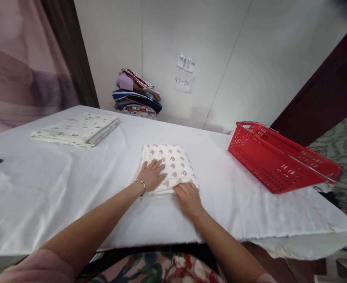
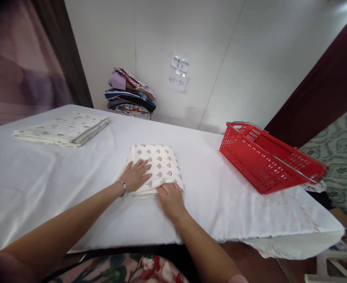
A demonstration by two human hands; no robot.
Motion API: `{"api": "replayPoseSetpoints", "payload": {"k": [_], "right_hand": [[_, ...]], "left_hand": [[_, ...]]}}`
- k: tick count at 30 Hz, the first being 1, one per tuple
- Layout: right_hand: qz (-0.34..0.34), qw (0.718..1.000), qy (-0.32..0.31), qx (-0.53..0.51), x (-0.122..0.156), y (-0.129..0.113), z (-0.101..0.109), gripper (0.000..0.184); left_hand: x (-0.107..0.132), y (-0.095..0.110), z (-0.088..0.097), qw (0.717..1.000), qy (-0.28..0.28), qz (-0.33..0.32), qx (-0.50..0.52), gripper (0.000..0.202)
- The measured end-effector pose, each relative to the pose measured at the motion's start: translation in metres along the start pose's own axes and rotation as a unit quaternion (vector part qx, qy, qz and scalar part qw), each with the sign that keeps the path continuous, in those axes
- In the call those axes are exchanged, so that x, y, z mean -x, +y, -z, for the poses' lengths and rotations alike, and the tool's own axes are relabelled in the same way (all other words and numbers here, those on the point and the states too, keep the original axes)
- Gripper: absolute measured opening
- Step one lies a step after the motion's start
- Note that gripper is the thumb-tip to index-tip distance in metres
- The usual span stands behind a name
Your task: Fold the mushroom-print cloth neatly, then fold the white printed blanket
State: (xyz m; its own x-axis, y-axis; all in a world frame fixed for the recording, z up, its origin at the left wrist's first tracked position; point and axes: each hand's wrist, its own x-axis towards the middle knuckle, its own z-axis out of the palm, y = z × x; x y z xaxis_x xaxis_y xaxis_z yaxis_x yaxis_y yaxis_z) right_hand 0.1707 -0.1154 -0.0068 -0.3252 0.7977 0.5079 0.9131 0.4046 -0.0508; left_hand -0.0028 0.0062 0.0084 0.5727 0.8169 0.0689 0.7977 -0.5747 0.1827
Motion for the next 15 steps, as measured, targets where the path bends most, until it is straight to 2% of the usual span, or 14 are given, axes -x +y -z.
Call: {"api": "replayPoseSetpoints", "payload": {"k": [10, 15], "right_hand": [[0.007, 1.000, 0.008, -0.001, 0.0006, 0.0025, -0.0002, 0.022], [0.008, 1.000, 0.007, -0.003, 0.0010, 0.0018, 0.0001, 0.021]], "left_hand": [[-0.0041, -0.0038, 0.0003, 1.000, -0.012, 0.005, 0.016, 0.055], [-0.0038, -0.0040, -0.0001, 1.000, -0.001, 0.004, 0.013, 0.055]]}}
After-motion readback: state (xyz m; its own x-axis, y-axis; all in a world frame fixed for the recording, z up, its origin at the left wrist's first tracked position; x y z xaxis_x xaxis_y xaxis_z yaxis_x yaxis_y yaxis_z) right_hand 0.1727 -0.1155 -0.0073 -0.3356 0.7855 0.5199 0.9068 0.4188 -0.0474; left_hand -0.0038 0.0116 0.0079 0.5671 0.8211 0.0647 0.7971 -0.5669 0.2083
